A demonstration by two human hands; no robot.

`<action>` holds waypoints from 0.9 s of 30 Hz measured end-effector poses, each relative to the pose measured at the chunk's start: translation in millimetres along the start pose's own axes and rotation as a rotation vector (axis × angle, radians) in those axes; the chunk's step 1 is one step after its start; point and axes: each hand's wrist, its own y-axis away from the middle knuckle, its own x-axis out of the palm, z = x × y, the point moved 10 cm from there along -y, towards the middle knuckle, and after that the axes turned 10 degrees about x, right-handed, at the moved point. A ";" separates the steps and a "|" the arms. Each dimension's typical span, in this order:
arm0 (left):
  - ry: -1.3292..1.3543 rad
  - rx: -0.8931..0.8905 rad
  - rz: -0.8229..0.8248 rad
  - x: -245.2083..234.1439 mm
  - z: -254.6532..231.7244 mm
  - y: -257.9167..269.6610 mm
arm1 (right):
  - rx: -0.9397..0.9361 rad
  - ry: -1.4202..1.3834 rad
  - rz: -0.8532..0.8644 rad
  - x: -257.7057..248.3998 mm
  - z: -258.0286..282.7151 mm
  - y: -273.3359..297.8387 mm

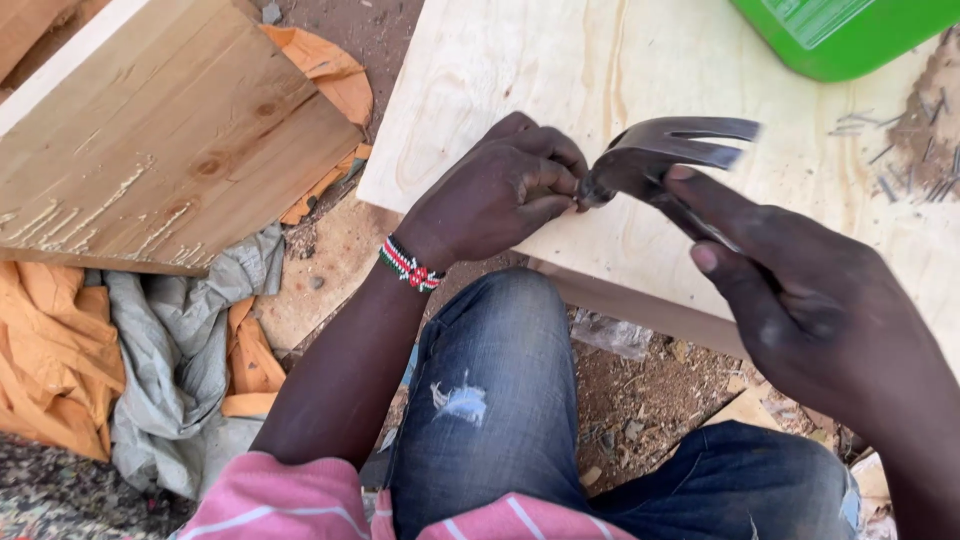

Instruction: Hammering small nails into a plywood board to assemble a wooden structure

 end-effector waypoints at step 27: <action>-0.033 -0.089 -0.062 4.8 20.2 13.8 | -0.182 -0.018 -0.059 -6.4 18.7 7.3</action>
